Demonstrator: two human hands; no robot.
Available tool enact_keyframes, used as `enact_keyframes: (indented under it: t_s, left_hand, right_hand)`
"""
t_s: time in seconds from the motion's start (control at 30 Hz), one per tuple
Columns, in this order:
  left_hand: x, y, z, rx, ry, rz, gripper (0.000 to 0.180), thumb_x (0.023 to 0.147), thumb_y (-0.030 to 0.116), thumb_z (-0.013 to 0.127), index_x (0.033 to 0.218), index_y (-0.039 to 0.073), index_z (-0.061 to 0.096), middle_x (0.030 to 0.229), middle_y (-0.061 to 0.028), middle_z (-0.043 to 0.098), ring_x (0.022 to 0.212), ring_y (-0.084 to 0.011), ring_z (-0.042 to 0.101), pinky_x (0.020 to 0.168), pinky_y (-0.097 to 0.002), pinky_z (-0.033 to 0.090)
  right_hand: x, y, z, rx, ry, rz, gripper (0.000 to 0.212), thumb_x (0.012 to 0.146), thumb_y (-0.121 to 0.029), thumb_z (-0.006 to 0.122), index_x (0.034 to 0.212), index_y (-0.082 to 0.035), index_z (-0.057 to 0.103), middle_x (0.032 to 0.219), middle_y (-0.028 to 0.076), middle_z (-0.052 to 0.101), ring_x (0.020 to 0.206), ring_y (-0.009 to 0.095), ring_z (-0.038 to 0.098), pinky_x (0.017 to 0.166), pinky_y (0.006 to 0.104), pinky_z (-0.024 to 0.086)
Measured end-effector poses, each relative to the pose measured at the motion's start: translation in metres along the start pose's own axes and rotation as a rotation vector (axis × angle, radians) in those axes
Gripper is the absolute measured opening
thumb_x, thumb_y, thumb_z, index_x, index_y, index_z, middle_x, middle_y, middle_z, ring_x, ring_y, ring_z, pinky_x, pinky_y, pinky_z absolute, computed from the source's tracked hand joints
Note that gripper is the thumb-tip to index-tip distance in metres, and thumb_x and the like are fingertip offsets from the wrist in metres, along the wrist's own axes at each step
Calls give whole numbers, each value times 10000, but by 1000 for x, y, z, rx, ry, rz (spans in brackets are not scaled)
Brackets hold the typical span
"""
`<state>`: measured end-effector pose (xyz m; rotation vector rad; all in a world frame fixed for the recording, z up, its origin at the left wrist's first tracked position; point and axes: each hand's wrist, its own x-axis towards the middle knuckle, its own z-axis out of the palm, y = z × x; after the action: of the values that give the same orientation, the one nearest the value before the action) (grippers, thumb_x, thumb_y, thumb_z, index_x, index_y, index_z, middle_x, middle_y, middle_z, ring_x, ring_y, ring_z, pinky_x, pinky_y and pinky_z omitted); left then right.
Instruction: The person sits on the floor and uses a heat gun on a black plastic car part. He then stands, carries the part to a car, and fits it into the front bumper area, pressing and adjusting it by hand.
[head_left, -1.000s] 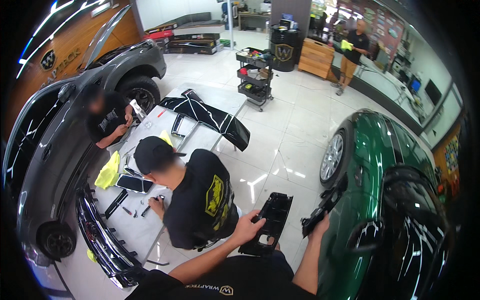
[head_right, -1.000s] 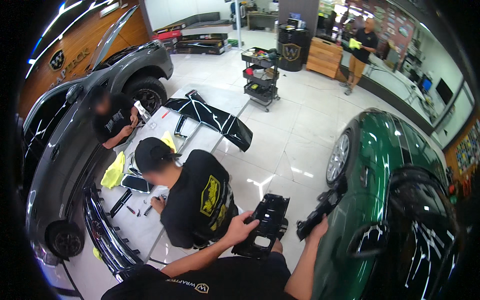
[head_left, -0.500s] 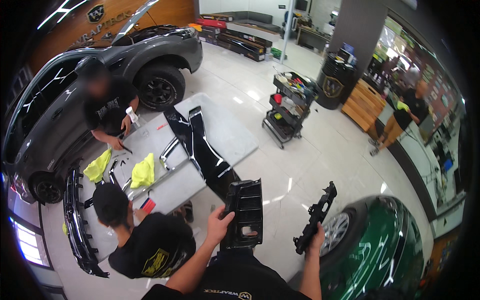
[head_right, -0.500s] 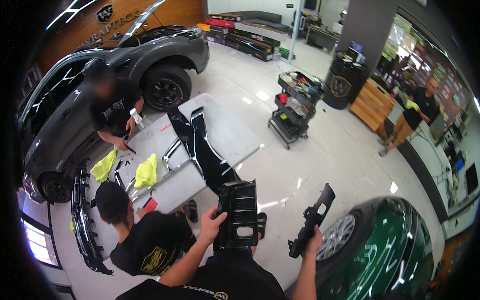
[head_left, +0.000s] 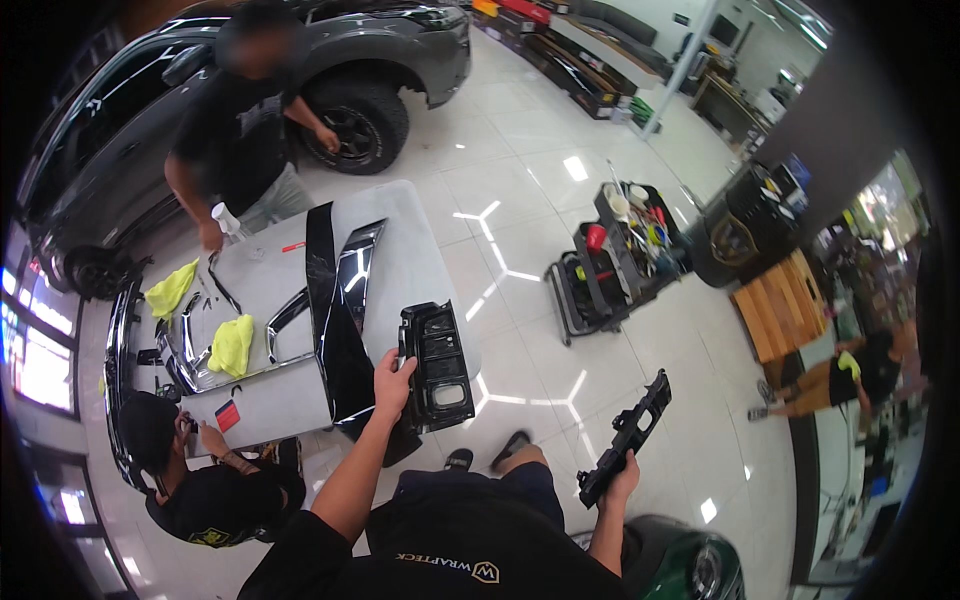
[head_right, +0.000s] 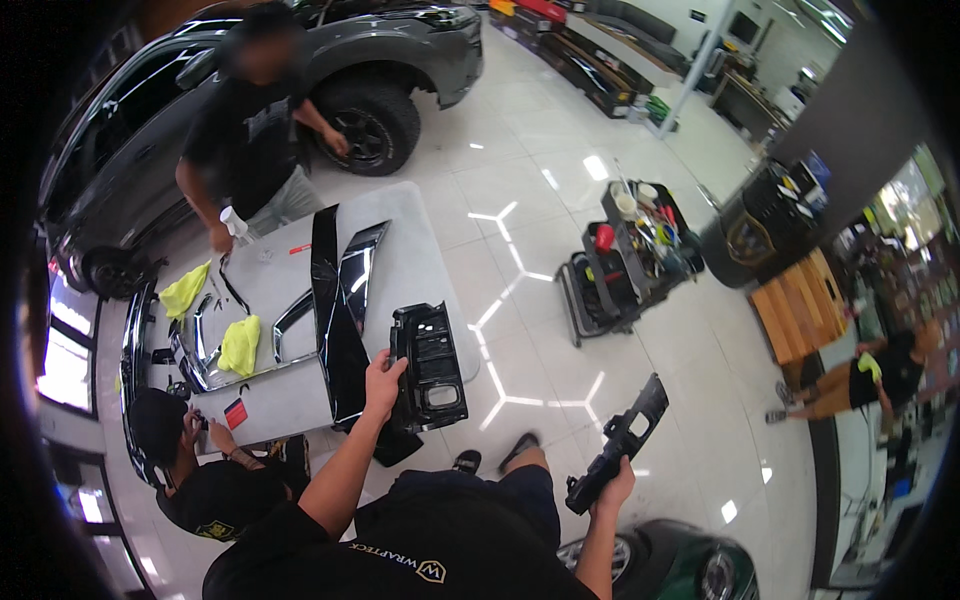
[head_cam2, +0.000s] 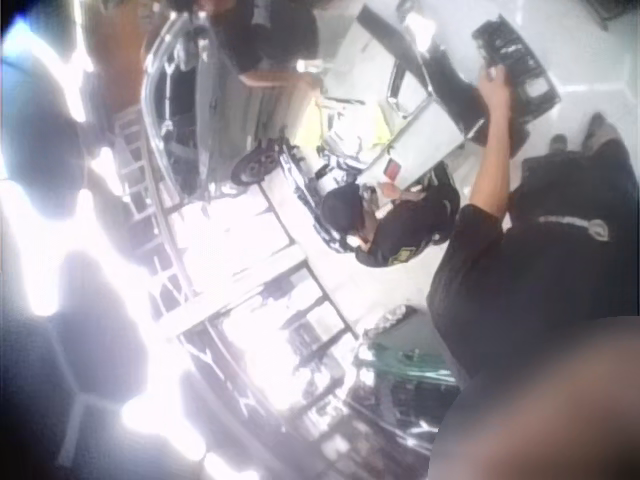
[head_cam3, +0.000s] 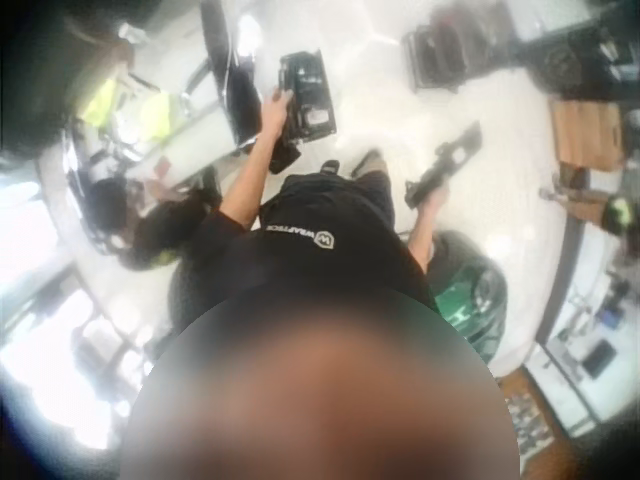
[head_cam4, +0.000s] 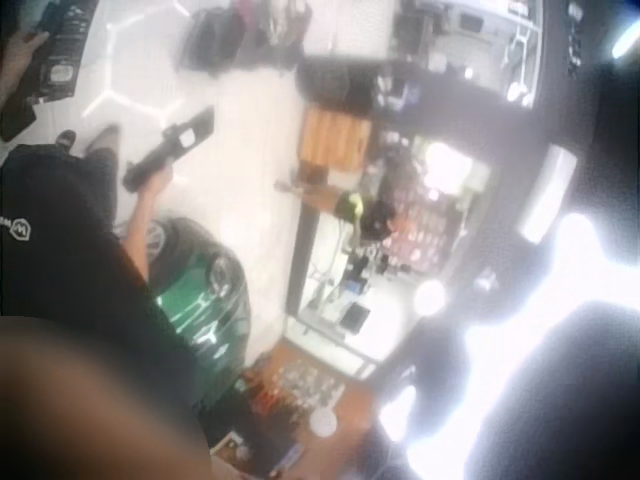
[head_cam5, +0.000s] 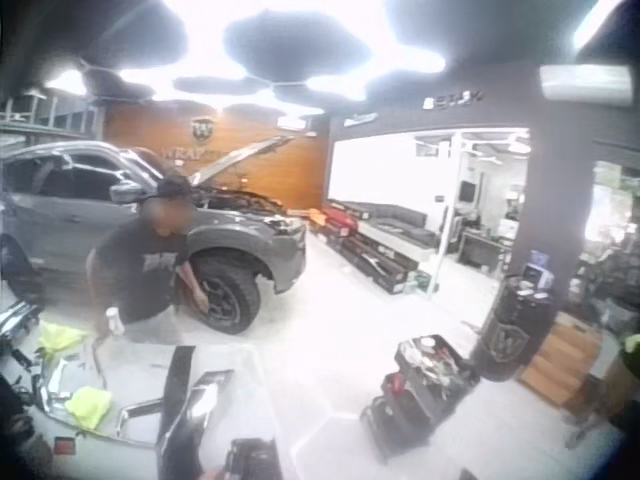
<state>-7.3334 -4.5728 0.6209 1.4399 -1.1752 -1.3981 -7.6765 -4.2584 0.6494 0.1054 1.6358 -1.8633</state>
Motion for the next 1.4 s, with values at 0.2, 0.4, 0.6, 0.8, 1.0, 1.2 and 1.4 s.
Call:
enact_keyframes:
  t_s: [0.2, 0.4, 0.6, 0.8, 1.0, 1.2, 1.4]
  left_hand:
    - [57, -12, 41, -45, 235, 20, 270, 997, 143, 696, 1217, -11, 676, 929, -50, 728, 822, -109, 641, 751, -285, 495]
    - [57, -16, 72, 504, 574, -119, 389, 950, 221, 740, 1253, -14, 674, 1013, -201, 752, 937, -319, 729, 858, -391, 537]
    - [50, -22, 89, 496, 731, -163, 407, 940, 204, 740, 1265, -28, 663, 1079, -262, 745, 1021, -393, 736, 887, -435, 552]
    - [67, -33, 92, 448, 873, -254, 414, 952, 217, 730, 1281, -23, 660, 1158, -246, 727, 1102, -381, 701, 959, -436, 518]
    - [62, -36, 89, 244, 887, -378, 336, 972, 143, 701, 1262, -23, 668, 1116, -213, 743, 1033, -312, 712, 923, -407, 528]
    - [69, -34, 75, 314, 938, -385, 354, 946, 163, 708, 1226, -48, 661, 1078, -237, 734, 1017, -356, 712, 908, -419, 521]
    - [91, -32, 69, 310, 1022, -419, 403, 949, 168, 705, 1269, -70, 648, 1154, -256, 728, 1086, -384, 702, 966, -422, 514]
  right_hand:
    - [209, -11, 52, -123, -174, 21, 365, 1073, -350, 539, 1055, -19, 690, 895, 82, 697, 784, 211, 668, 741, 357, 542]
    - [377, -53, 177, -702, -608, -226, 421, 1087, -331, 532, 947, 32, 692, 897, 80, 680, 849, 186, 592, 821, 371, 475]
    - [414, -51, 325, -1161, -821, -470, 511, 1073, -402, 495, 1007, 71, 677, 1000, 356, 674, 1010, 554, 627, 885, 554, 476]
    - [370, -10, 431, -1330, -984, -484, 516, 1076, -426, 500, 1051, 58, 675, 1007, 345, 694, 1001, 538, 656, 872, 572, 496]
    - [331, 38, 496, -1494, -1148, -449, 495, 1061, -420, 494, 1088, 52, 641, 1024, 350, 710, 1011, 549, 673, 906, 620, 507]
    - [307, 97, 539, -1495, -1160, -224, 496, 1040, -375, 552, 1103, 103, 670, 1077, 353, 703, 1062, 523, 669, 925, 556, 505]
    - [282, 157, 551, -1431, -1105, -33, 478, 1017, -343, 591, 1158, 105, 682, 1158, 351, 695, 1147, 498, 657, 964, 515, 504]
